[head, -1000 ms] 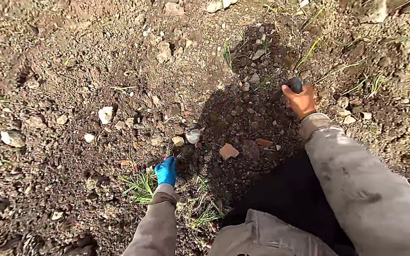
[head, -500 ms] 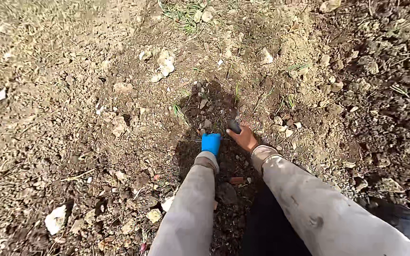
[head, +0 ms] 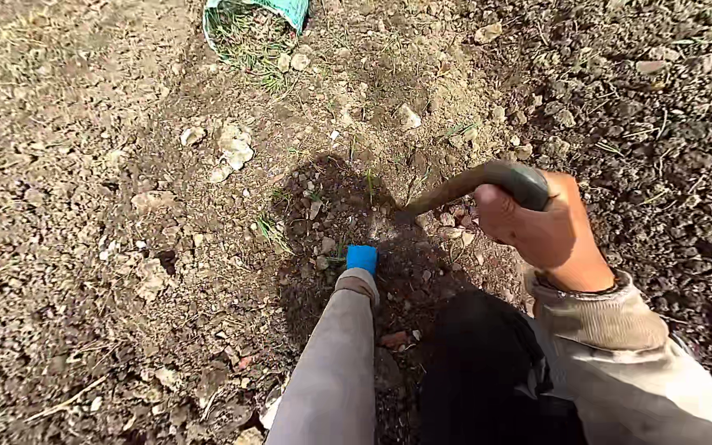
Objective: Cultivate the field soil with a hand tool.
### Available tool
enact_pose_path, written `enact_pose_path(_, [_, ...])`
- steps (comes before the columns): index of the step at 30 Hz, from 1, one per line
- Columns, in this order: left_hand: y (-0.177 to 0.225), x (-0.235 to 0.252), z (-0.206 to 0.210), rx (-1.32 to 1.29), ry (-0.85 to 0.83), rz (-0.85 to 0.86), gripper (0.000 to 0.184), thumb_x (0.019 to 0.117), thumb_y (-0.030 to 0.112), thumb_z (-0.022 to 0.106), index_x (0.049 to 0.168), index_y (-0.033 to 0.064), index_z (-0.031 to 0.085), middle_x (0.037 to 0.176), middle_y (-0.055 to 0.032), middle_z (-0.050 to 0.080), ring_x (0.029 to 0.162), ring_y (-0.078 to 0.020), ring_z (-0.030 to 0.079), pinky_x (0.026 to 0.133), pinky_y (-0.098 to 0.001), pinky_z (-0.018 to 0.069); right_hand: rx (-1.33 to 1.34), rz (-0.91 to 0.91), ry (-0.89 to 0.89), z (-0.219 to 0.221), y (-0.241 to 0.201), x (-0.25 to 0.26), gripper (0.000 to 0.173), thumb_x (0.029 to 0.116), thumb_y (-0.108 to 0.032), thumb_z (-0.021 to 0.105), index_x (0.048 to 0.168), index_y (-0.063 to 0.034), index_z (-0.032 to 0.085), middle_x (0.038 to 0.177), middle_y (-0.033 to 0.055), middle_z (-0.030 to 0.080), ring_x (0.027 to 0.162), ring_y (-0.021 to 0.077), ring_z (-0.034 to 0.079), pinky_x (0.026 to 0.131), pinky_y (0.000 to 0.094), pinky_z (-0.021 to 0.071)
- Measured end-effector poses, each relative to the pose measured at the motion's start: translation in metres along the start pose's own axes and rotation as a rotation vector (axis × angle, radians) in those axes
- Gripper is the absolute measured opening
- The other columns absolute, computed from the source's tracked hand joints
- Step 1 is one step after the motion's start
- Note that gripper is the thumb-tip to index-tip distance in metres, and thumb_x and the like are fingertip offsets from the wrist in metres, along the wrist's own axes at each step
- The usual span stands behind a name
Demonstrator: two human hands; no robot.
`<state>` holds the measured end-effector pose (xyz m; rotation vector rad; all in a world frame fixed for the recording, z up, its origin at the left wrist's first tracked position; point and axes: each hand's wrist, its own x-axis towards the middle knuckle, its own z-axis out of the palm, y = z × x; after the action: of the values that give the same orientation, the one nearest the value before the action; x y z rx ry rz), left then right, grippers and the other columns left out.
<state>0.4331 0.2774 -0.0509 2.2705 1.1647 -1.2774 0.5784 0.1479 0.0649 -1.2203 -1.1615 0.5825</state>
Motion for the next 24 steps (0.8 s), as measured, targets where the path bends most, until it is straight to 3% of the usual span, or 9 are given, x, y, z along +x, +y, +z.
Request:
enact_pose_path(3, [0.003,0.003,0.006,-0.008,0.047,-0.037,0.037,0.1069,0.004,0.045,0.142,-0.004,0.054,0.147,-0.0277,0.054,0.139,-0.0431,0.05,0.113,-0.0581,0.0392,0.054,-0.024,-0.118,-0.021,-0.002,0.033,0.013,0.0981,-0.035,0.066,0.093,-0.0233,0.067,0.055,-0.0164,0.048,0.041,-0.0025,0.041,0.038,0.0167,0.038])
enact_pose_path(6, [0.009,-0.001,0.007,-0.002,0.064,-0.088,0.038,0.1052,0.004,0.048,0.141,-0.0044,0.055,0.146,-0.0271,0.055,0.138,-0.0421,0.053,0.112,-0.0572,0.0416,-0.022,0.19,-0.252,0.011,0.077,0.033,0.017,0.0965,-0.027,0.065,0.09,-0.0113,0.067,0.055,-0.0089,0.05,0.041,0.0008,0.043,0.04,0.0211,0.0401])
enact_pose_path(9, [0.009,-0.002,0.014,-0.004,0.035,-0.089,0.041,0.1067,0.004,0.047,0.146,-0.004,0.05,0.153,-0.0257,0.049,0.145,-0.0404,0.044,0.119,-0.0572,0.0312,-0.227,0.549,-0.389,0.065,0.174,-0.017,0.03,0.1007,-0.024,0.067,0.1,0.0061,0.069,0.079,0.015,0.064,0.07,0.0234,0.06,0.072,0.0461,0.0514])
enact_pose_path(10, [0.002,0.004,0.027,-0.023,0.122,-0.078,0.041,0.1066,0.005,0.047,0.147,-0.0045,0.049,0.154,-0.026,0.048,0.146,-0.0408,0.042,0.12,-0.0585,0.0293,-0.275,0.59,-0.425,0.075,0.184,-0.025,0.032,0.1012,-0.025,0.067,0.102,0.0077,0.069,0.087,0.0197,0.065,0.079,0.0292,0.062,0.079,0.0511,0.0508])
enact_pose_path(12, [-0.027,0.036,0.093,-0.184,0.647,-0.015,0.042,0.1005,0.004,0.059,0.14,-0.0063,0.055,0.146,-0.0295,0.053,0.142,-0.0456,0.045,0.118,-0.0649,0.0265,-0.354,0.598,-0.49,0.081,0.188,-0.02,0.037,0.102,-0.029,0.066,0.107,0.0074,0.069,0.097,0.0246,0.068,0.093,0.0364,0.066,0.089,0.0563,0.0505])
enact_pose_path(13, [-0.038,0.037,0.129,-0.246,0.788,-0.007,0.05,0.0989,0.006,0.062,0.147,-0.003,0.051,0.153,-0.0279,0.048,0.146,-0.0455,0.04,0.119,-0.0677,0.0243,-0.357,0.591,-0.509,0.08,0.19,-0.021,0.038,0.1023,-0.03,0.066,0.11,0.0075,0.069,0.1,0.0259,0.068,0.096,0.0379,0.067,0.091,0.0574,0.0501])
enact_pose_path(16, [-0.062,-0.027,0.214,-0.395,1.004,-0.12,0.052,0.097,0.017,0.065,0.148,0.0064,0.056,0.157,-0.0219,0.047,0.148,-0.0438,0.04,0.114,-0.0719,0.0277,-0.327,0.547,-0.493,0.07,0.198,-0.017,0.037,0.1025,-0.028,0.065,0.113,0.0068,0.069,0.099,0.0256,0.069,0.092,0.0366,0.067,0.09,0.0569,0.0511])
enact_pose_path(18, [-0.071,-0.076,0.276,-0.543,0.962,-0.266,0.051,0.0942,0.018,0.067,0.142,0.0019,0.061,0.149,-0.0268,0.053,0.141,-0.049,0.046,0.112,-0.0725,0.0302,-0.33,0.555,-0.478,0.063,0.196,-0.016,0.035,0.1036,-0.027,0.064,0.113,0.006,0.068,0.09,0.0214,0.065,0.077,0.0296,0.061,0.078,0.0518,0.0502])
enact_pose_path(24, [-0.091,-0.211,0.43,-0.872,0.25,-0.844,0.05,0.1038,0.025,0.056,0.15,0.0048,0.051,0.158,-0.021,0.044,0.149,-0.0389,0.038,0.122,-0.058,0.026,-0.324,0.444,-0.483,0.049,0.22,-0.037,0.036,0.105,-0.027,0.06,0.119,0.0065,0.062,0.076,0.0129,0.056,0.058,0.0175,0.046,0.06,0.0431,0.0448])
